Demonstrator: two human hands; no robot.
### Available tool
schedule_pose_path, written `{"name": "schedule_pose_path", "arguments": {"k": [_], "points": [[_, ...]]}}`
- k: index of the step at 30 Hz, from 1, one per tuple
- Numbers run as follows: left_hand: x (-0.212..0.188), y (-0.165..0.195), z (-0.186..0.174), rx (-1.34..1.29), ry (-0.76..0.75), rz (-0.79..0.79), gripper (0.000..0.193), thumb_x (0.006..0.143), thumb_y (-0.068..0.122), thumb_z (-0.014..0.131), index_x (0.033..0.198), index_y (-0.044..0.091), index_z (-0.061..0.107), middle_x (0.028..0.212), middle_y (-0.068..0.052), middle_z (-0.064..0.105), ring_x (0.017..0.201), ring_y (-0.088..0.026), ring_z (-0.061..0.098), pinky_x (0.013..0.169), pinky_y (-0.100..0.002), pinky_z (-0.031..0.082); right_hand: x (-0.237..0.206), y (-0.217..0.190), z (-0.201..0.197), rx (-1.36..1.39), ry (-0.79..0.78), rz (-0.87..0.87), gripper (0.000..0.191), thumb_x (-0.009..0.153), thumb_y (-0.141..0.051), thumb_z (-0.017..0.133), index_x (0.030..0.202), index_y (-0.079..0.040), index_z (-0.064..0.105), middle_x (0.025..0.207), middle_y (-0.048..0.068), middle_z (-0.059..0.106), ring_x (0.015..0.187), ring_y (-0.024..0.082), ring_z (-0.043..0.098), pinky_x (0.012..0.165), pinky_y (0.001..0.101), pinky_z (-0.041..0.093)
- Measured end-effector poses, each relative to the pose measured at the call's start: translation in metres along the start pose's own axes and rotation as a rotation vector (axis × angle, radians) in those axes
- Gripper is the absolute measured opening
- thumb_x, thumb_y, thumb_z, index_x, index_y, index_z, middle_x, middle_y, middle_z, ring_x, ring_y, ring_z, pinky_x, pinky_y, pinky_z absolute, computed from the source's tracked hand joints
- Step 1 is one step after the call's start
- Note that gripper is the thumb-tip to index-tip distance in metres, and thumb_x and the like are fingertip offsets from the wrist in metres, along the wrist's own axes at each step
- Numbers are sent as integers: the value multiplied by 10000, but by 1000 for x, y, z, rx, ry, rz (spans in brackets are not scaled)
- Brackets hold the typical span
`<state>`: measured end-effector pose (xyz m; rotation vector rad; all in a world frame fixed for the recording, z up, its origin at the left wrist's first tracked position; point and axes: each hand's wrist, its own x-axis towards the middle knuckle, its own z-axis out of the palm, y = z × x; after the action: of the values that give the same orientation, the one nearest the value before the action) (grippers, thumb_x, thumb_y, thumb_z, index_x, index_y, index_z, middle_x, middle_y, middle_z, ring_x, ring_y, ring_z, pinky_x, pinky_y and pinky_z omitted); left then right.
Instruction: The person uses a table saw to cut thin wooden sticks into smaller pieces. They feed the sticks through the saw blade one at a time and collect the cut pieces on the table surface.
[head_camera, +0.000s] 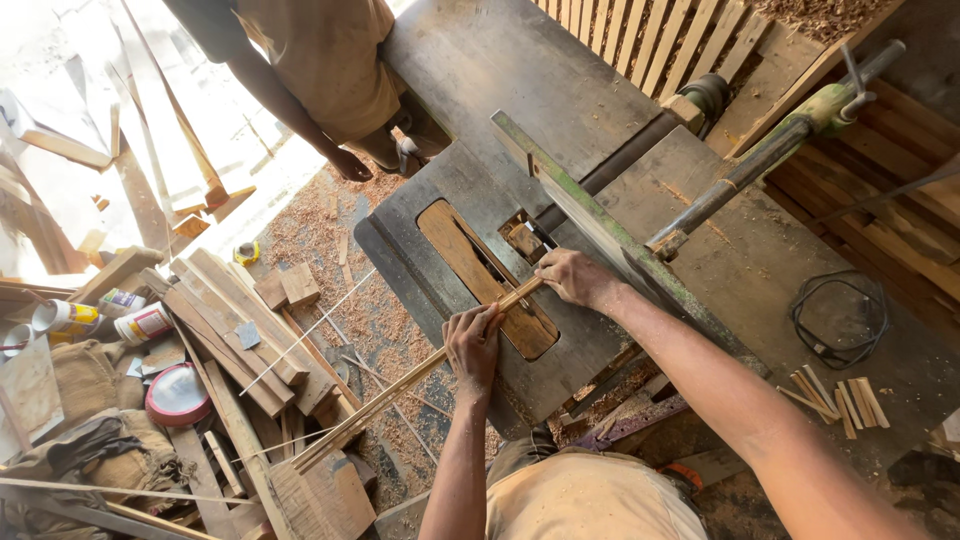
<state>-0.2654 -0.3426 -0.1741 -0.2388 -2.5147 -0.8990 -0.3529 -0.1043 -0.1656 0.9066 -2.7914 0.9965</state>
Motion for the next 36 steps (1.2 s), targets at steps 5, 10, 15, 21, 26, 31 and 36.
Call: {"name": "schedule_pose_path", "arguments": {"k": [5, 10, 15, 21, 26, 31, 36], "points": [[4, 3, -4, 8, 2, -2, 203, 873, 256, 813, 1048, 153, 813, 1039, 7, 784, 955, -168, 671, 886, -324, 489, 2, -8, -5, -11, 1, 15, 146, 933, -100, 698, 969, 19, 774, 1032, 149, 762, 969, 291, 727, 839, 372, 614], [7, 2, -4, -7, 6, -30, 205, 864, 258, 816, 1038, 149, 814, 1028, 7, 790, 945, -168, 672, 881, -327, 488, 2, -11, -6, -71, 20, -11, 131, 921, -81, 693, 927, 16, 780, 1009, 142, 771, 954, 297, 733, 822, 379, 613], [-5, -7, -7, 0, 4, -16, 211, 872, 255, 810, 1054, 146, 808, 1040, 1, 789, 943, -167, 670, 882, -321, 489, -21, -8, 3, -128, 28, 92, 147, 992, -24, 637, 986, 60, 757, 972, 202, 747, 833, 299, 734, 615, 328, 615], [-38, 5, -14, -24, -31, -26, 202, 875, 248, 808, 1051, 149, 807, 1043, 10, 793, 919, -154, 674, 842, -311, 488, -95, -12, 13, -189, 171, 227, 146, 942, -28, 682, 1022, 70, 755, 977, 209, 740, 789, 268, 720, 586, 280, 616], [-60, 36, -24, -35, -31, 21, 201, 861, 233, 808, 1041, 142, 805, 1039, 16, 784, 951, -161, 680, 868, -320, 482, -149, -38, 8, 226, 433, 599, 241, 828, -69, 784, 1049, 27, 783, 990, 161, 780, 814, 240, 720, 695, 340, 606], [-66, 58, -16, -27, -46, 21, 203, 867, 233, 807, 1051, 146, 806, 1049, 10, 786, 964, -173, 678, 877, -334, 475, -234, -85, -15, 1558, 689, 801, 274, 868, -71, 776, 1117, 42, 758, 1056, 175, 773, 896, 205, 750, 806, 324, 625], [-78, 70, 8, -32, -72, 55, 192, 886, 241, 808, 1055, 149, 810, 1071, -9, 783, 984, -186, 681, 882, -342, 464, -350, -121, -48, 1078, 1014, 849, 303, 879, -77, 790, 1158, 37, 758, 1058, 185, 782, 862, 204, 742, 815, 336, 631]]}}
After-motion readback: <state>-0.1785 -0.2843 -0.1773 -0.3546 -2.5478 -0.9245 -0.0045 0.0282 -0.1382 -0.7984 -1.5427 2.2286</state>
